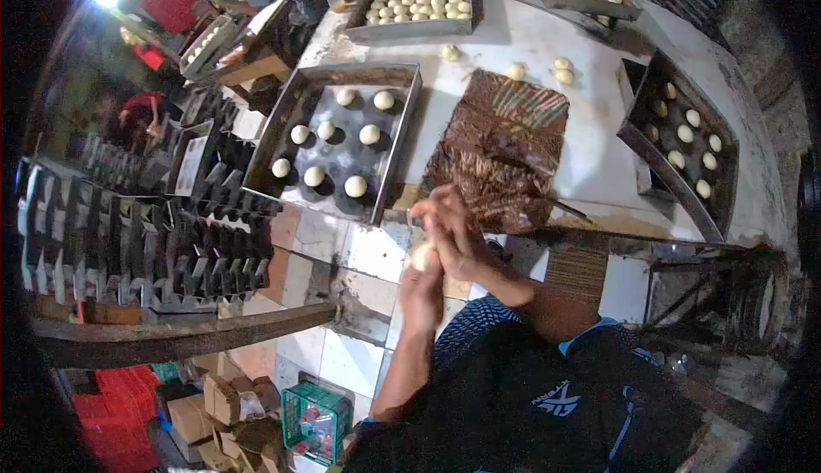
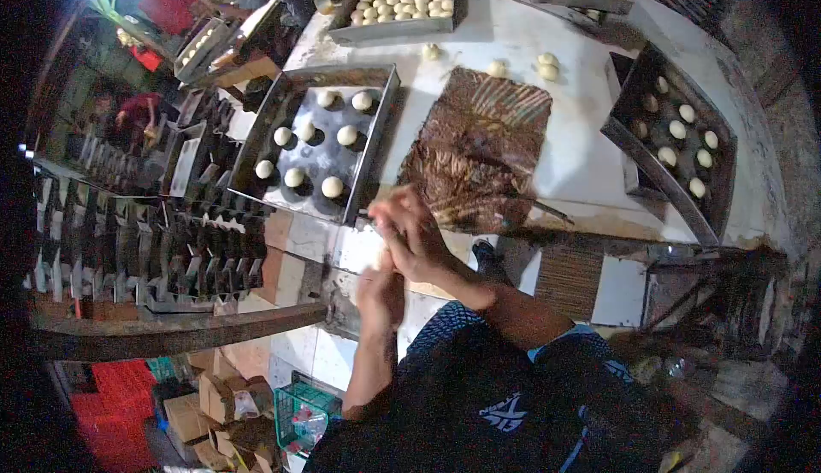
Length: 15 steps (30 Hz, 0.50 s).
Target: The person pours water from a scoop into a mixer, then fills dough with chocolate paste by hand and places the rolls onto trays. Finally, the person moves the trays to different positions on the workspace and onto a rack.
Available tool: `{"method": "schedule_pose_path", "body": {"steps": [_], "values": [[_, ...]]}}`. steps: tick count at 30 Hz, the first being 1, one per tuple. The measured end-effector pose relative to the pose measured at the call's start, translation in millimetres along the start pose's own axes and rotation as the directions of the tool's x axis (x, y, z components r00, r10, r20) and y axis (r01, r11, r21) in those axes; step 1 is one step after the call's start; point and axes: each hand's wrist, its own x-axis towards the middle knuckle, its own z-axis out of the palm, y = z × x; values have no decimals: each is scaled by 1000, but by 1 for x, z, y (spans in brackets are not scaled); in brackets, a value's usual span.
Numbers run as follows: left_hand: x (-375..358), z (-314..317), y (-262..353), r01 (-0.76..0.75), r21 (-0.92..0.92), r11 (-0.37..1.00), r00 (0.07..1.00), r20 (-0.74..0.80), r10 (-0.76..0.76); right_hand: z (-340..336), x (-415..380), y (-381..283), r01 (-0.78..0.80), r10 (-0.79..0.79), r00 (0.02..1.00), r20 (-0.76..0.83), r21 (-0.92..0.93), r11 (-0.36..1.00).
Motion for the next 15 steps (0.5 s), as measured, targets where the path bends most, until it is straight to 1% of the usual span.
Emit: {"method": "schedule_pose_path", "body": {"steps": [1,2,3,5,6,7,8,9,10,11,12,13,15], "values": [[-9,-9,-13,87,-60,994,995,57,-83,3,-13,5,-3,2,999,44,27,1000],[-13,-20,-11,279,-105,955,957,-59,-286,-2,-23,10,154,-151,985,80,-31,988],[-14,-33,-15,316,-224,922,948,38,-316,-16,-28,10,-37,27,981,190,51,998],[-19,-50,-23,449,-325,832,893,195,-405,-37,-72,57,-124,151,979,138,-186,975],[-24,-50,-21,452,-351,820,892,187,-412,-65,-70,54,-280,336,937,92,-375,884],[-28,-45,-12,460,-273,845,886,207,-415,-96,-63,53,-411,494,869,11,-539,735],[-31,-44,-4,459,-189,868,881,227,-416,-128,-69,70,-347,455,890,-36,-702,622],[-31,-45,0,452,-204,868,885,223,-409,-152,-73,92,-272,394,916,-72,-834,481],[-30,-46,5,409,-133,903,905,185,-383,-163,-77,107,-257,388,920,-59,-838,481],[-27,-47,7,362,-57,930,925,149,-351,-171,-80,118,-186,373,928,-18,-888,420],[-21,-50,7,324,-101,940,937,172,-305,-173,-75,120,-114,358,933,24,-927,357],[-17,-58,6,293,-74,953,951,125,-283,-174,-72,119,-104,348,937,31,-926,363],[-7,-73,7,255,-57,965,964,91,-250,-168,-52,97,-191,448,892,64,-844,501]]}}
